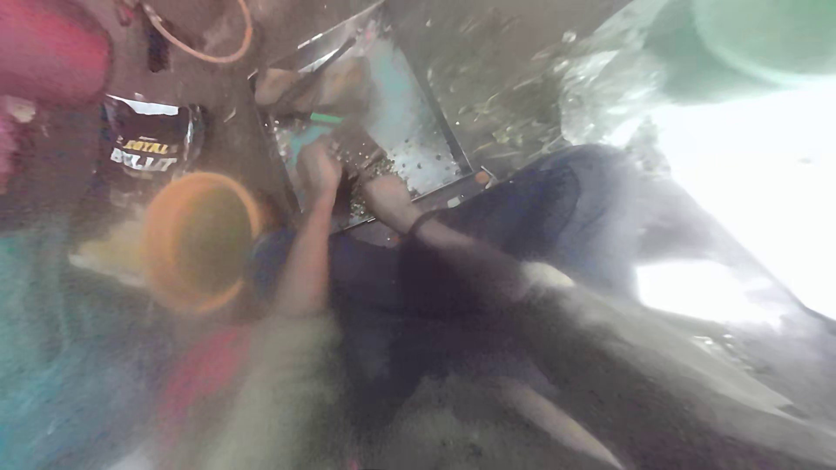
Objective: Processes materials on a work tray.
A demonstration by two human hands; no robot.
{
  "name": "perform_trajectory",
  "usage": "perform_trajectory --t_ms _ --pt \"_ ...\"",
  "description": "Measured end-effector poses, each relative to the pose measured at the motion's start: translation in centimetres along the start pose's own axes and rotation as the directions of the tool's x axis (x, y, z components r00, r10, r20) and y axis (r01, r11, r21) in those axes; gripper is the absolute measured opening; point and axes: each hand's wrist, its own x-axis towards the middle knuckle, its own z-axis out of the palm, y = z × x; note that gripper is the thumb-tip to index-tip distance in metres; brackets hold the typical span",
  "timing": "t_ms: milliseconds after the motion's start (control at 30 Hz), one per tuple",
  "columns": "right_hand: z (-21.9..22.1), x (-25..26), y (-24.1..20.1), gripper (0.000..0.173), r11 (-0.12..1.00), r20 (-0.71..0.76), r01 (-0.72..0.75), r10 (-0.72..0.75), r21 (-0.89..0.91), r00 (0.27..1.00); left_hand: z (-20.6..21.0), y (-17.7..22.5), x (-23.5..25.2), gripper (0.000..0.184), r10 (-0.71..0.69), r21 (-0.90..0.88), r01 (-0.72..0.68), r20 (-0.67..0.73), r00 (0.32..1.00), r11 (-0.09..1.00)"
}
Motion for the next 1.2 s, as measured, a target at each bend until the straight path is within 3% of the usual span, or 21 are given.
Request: perform_trajectory --t_ms 200,367,533,800,933,1100,1200 --pt "-1.0 -1.4 0.5 0.033 0.998 0.053 0.0 -0.004 0.066 0.999 -0.2 -0.1 0.1 0.039 -0.008 -0.031 0.009 0.036 0.999 0.999" --pt "-0.9 -1.2 0.8 0.052 0.995 0.07 -0.048 0.041 0.092 0.997 -0.5 -0.2 0.2 0.04 -0.015 -0.052 0.017 0.042 0.999 0.998" --pt "-1.2 -2.3 0.7 0.021 0.989 0.015 -0.069 0.068 0.134 0.998 -1.2 0.3 -0.7 0.028 -0.054 -0.025 0.055 0.048 0.997 0.998" --pt "-2.6 -1.8 0.5 0.038 0.984 0.069 -0.136 0.129 0.113 0.989 -0.4 -0.5 -1.1 0.028 -0.141 0.023 0.14 0.076 0.987 0.99" --pt "-2.7 -1.3 0.6 0.031 0.986 0.067 -0.13 0.123 0.104 0.99 -1.5 0.1 -2.7 0.021 -0.118 -0.044 0.121 0.068 0.991 0.992" --pt "-1.8 -0.7 1.2 0.018 0.98 -0.088 -0.083 0.101 0.182 0.991 -0.3 -0.2 -0.6 0.018 -0.129 -0.012 0.131 0.107 0.986 0.991" --pt "-3.7 1.2 -0.3 0.023 0.988 0.027 -0.108 0.106 0.114 0.994 -0.5 -0.5 -0.2 0.016 -0.139 -0.049 0.144 0.102 0.985 0.988"
